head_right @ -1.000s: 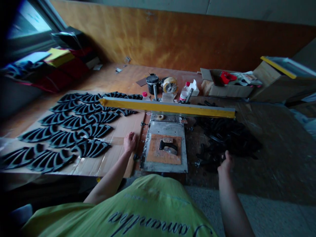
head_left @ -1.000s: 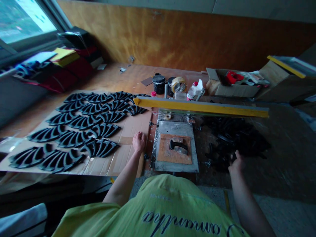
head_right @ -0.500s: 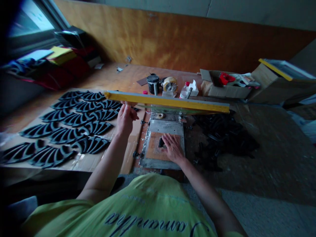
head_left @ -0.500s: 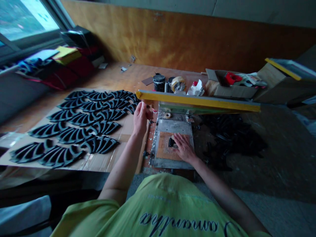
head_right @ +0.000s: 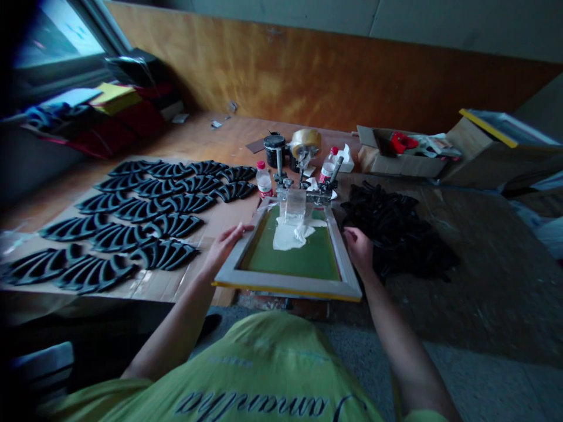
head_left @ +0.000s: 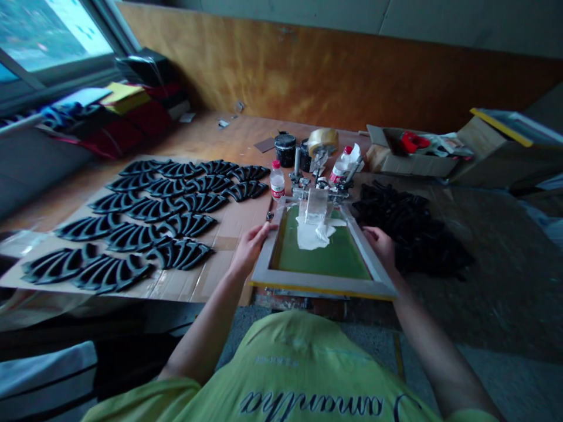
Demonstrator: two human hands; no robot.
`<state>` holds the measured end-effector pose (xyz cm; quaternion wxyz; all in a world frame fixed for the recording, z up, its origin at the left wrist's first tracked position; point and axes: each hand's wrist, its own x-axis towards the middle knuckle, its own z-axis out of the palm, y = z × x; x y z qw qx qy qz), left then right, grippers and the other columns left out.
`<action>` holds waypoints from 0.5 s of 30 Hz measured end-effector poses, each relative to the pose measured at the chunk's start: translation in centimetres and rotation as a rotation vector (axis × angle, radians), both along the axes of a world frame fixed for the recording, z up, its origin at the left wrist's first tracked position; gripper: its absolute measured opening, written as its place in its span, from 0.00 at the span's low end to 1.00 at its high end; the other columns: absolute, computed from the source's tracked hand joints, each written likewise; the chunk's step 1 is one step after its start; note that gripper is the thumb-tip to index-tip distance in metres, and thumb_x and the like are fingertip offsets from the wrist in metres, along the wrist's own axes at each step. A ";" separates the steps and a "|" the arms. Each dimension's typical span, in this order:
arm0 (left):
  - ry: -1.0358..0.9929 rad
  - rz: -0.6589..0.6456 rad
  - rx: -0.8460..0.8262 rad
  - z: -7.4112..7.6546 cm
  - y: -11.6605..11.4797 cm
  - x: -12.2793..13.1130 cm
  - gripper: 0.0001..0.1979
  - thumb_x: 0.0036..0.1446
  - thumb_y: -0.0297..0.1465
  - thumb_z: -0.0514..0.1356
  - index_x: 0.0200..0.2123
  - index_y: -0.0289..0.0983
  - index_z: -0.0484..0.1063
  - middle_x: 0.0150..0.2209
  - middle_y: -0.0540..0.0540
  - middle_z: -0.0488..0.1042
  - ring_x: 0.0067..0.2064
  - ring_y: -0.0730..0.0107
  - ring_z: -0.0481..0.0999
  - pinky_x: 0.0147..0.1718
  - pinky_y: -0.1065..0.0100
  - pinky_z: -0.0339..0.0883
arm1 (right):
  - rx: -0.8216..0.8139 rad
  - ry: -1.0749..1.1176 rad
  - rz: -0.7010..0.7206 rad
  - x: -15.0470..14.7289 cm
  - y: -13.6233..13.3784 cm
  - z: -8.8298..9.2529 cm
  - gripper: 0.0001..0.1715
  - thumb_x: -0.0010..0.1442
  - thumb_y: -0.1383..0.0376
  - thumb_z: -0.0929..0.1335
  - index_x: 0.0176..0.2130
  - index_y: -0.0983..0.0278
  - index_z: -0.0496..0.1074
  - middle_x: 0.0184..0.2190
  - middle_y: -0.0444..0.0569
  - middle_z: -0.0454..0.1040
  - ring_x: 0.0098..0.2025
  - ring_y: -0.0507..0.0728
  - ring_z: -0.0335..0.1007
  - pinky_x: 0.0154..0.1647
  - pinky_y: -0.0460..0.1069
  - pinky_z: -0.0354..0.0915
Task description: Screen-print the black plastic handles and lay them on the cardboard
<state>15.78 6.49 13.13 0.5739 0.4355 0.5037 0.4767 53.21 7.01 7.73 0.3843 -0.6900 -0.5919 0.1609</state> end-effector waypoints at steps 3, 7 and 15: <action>0.078 -0.048 -0.100 -4.7 -2.0 -0.4 0.33 0.50 0.49 0.66 0.55 0.37 0.73 0.30 0.48 0.78 0.26 0.70 0.74 0.21 0.72 0.65 | 0.148 -0.096 0.169 -2.1 2.3 2.1 0.23 0.65 0.53 0.65 0.51 0.66 0.74 0.50 0.57 0.73 0.47 0.61 0.72 0.51 0.59 0.70; 0.296 -0.023 -0.112 -9.8 -2.6 -0.4 0.38 0.52 0.45 0.64 0.65 0.41 0.62 0.27 0.51 0.77 0.25 0.68 0.75 0.25 0.69 0.67 | 0.242 -0.438 0.398 -8.4 4.1 3.9 0.29 0.58 0.59 0.74 0.56 0.64 0.70 0.56 0.57 0.67 0.56 0.66 0.63 0.58 0.62 0.63; 0.476 -0.075 -0.118 -11.3 -2.2 -0.6 0.33 0.57 0.42 0.61 0.65 0.41 0.62 0.27 0.52 0.74 0.26 0.72 0.71 0.29 0.71 0.65 | -0.151 -0.729 0.574 -12.7 3.2 2.1 0.05 0.62 0.64 0.70 0.37 0.64 0.74 0.37 0.53 0.75 0.42 0.60 0.68 0.44 0.51 0.63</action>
